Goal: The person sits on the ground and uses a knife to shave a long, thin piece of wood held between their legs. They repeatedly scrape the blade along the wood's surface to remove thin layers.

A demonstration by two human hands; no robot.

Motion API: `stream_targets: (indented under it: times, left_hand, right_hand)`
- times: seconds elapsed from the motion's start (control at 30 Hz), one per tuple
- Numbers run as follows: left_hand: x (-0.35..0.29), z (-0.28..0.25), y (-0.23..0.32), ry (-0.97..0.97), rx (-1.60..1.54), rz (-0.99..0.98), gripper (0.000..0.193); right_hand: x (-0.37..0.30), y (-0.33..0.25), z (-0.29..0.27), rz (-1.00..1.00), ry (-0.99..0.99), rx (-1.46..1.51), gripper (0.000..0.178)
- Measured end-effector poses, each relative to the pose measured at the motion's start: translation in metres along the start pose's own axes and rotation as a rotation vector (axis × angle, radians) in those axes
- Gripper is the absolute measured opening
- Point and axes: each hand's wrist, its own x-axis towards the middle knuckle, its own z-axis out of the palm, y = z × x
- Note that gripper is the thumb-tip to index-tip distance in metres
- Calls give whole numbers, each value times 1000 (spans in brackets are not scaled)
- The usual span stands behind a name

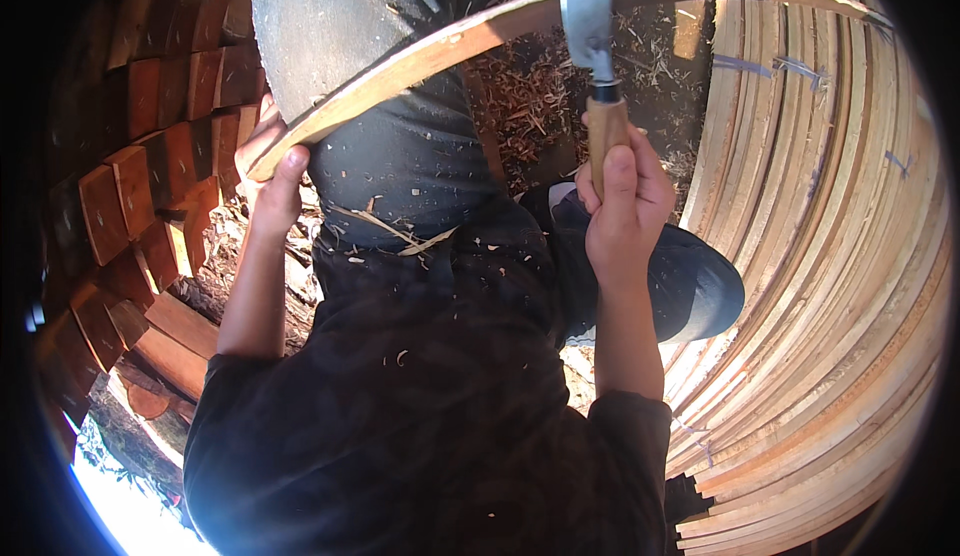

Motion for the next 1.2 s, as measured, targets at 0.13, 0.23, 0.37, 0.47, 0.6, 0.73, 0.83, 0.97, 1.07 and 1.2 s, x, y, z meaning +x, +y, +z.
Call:
stream_targets:
  times: [0.13,0.23,0.37,0.47,0.6,0.73,0.83,0.97,1.07,1.2]
  left_hand:
    - [1,6,1,4,-16,23,34]
    - [-1,0,0,-40,6,2,34]
    - [0,-7,3,-95,56,-50,35]
    - [1,-8,2,-140,38,-32,33]
    - [3,-16,5,-235,40,-44,32]
    - [9,-25,11,-344,59,-67,31]
    - [10,-25,12,-355,66,-62,30]
    - [8,-25,12,-355,69,-58,30]
    - [8,-26,13,-354,55,-73,29]
    - [9,-24,17,-361,62,-117,27]
  right_hand:
    - [-21,-8,15,108,-236,-275,44]
    - [-1,-1,2,25,-27,-43,42]
    - [-15,-13,22,139,-214,-243,42]
    - [-4,-7,8,14,-110,-115,39]
    - [-18,-5,30,104,-141,-142,43]
    - [-12,4,23,83,-116,13,42]
    - [-29,8,38,167,-238,4,44]
    - [-20,3,25,275,-278,304,46]
    - [-16,5,19,326,-361,642,47]
    - [-9,2,19,-9,-4,-40,42]
